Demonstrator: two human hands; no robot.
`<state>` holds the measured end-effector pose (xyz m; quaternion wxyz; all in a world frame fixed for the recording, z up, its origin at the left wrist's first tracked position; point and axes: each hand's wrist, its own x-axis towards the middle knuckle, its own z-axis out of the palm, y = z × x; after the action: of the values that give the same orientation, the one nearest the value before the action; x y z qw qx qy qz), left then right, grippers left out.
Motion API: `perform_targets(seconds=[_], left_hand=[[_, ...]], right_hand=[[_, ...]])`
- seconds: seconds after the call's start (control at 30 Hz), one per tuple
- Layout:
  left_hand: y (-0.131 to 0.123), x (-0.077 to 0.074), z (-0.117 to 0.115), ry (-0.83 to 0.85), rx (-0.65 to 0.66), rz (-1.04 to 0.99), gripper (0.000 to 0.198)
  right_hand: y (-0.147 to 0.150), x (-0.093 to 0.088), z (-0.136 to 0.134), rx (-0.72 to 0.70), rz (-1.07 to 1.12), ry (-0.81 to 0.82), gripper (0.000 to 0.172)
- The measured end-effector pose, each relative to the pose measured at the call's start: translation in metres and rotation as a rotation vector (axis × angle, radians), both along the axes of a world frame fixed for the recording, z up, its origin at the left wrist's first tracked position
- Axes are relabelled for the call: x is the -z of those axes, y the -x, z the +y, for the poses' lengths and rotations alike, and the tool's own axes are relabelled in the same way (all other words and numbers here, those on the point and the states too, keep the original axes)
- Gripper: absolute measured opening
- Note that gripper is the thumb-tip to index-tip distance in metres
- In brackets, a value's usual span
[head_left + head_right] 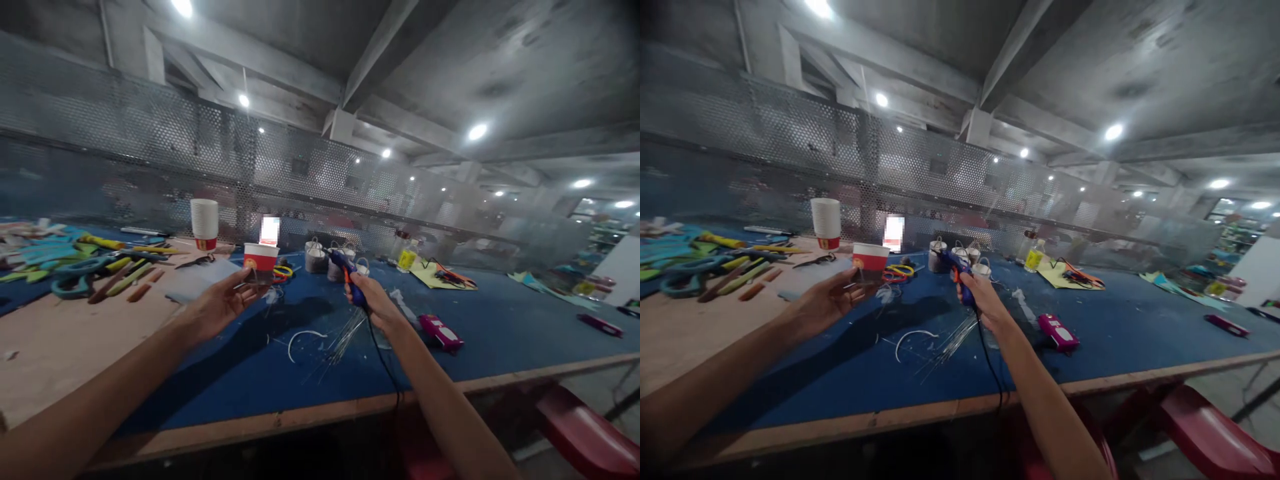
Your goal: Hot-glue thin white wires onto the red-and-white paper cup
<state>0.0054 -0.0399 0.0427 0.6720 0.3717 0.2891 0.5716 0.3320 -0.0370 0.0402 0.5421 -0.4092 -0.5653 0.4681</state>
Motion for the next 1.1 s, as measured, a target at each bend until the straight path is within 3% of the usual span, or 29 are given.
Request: perform_targets(seconds=[0.1,0.2,0.37,0.5,0.73,0.93,1.1], left_hand=[[0.000,0.002,0.000,0.002,0.026,0.026,0.028],[0.002,0.009,0.005,-0.027,0.044,0.018,0.029],[0.004,0.018,0.014,-0.045,0.051,0.014,0.026],[0.004,0.020,0.014,-0.026,0.091,0.012,0.028],[-0.001,0.022,0.011,-0.010,0.128,0.029,0.026],[0.001,0.025,0.010,-0.065,0.195,0.083,0.033],[0.004,0.031,0.013,-0.123,0.240,0.140,0.039]], right_hand=[[0.025,-0.008,-0.005,-0.085,0.064,-0.020,0.045],[0.048,-0.009,-0.008,-0.198,-0.030,-0.016,0.043],[0.070,0.002,-0.013,-0.146,-0.052,-0.028,0.047],[0.070,0.011,-0.017,-0.140,0.067,0.053,0.050],[0.072,0.011,-0.026,-0.242,0.107,0.013,0.043],[0.076,0.015,-0.031,-0.210,-0.049,-0.078,0.043],[0.072,0.029,-0.031,-0.070,-0.265,-0.213,0.040]])
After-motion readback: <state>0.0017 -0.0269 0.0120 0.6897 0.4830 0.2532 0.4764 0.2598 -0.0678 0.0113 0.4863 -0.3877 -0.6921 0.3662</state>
